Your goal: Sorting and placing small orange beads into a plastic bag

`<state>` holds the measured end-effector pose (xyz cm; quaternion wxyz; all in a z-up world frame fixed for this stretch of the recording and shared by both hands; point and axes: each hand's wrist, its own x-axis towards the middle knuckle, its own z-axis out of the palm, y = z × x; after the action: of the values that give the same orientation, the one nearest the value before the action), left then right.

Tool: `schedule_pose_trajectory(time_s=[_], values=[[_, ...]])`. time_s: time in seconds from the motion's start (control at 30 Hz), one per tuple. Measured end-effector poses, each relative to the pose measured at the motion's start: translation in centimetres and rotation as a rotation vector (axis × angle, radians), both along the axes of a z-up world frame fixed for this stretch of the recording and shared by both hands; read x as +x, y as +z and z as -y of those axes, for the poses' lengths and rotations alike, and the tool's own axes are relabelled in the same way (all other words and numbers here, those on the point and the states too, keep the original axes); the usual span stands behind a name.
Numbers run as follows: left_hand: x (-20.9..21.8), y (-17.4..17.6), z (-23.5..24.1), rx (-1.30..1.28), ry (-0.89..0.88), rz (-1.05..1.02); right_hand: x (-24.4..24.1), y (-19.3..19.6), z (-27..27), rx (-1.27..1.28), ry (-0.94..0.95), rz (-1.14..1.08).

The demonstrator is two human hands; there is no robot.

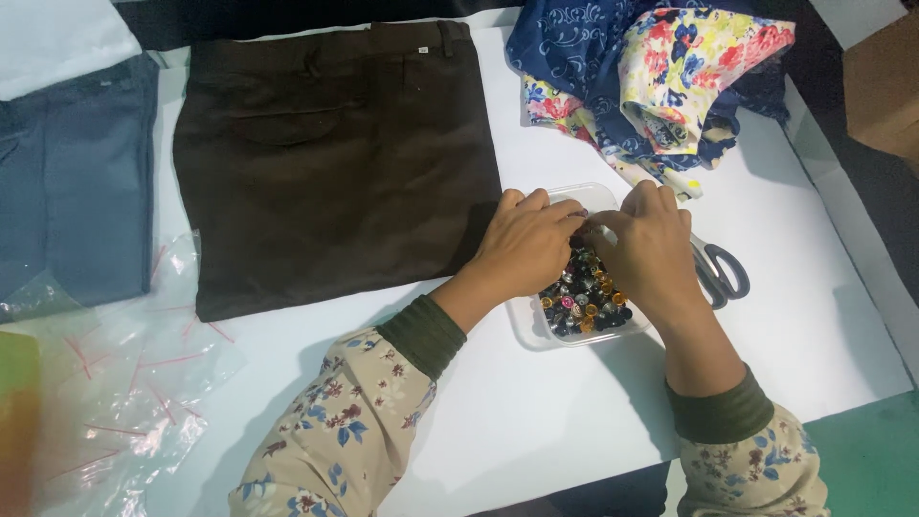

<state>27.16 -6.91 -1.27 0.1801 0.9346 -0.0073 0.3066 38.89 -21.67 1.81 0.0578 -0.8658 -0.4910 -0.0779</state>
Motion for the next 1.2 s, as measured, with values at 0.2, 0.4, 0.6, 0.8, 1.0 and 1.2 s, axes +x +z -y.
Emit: schedule_pose_trajectory(time_s=[0.2, 0.4, 0.6, 0.8, 1.0, 1.2], values=[[0.6, -1.5, -0.2, 0.015, 0.030, -0.051, 0.0, -0.8, -0.1, 0.046, 0.009, -0.032], [0.7, -1.5, -0.1, -0.019, 0.050, 0.017, 0.2, -0.5, -0.2, 0.037, 0.042, -0.024], [1.6, -2.8, -0.5, -0.128, 0.073, -0.050, 0.4, -0.5, -0.5, 0.141, 0.055, -0.094], [1.3, -1.7, -0.9, -0.274, 0.022, 0.045, 0.9, -1.0, -0.4, 0.412, 0.097, -0.405], [2.0, -3.9, -1.5, -0.196, 0.120, 0.183, 1.4, -1.3, -0.5, 0.484, 0.056, -0.505], [1.5, -2.4, -1.4, -0.166, 0.141, 0.196, 0.1, -0.7, -1.1, 0.323, 0.089, -0.118]])
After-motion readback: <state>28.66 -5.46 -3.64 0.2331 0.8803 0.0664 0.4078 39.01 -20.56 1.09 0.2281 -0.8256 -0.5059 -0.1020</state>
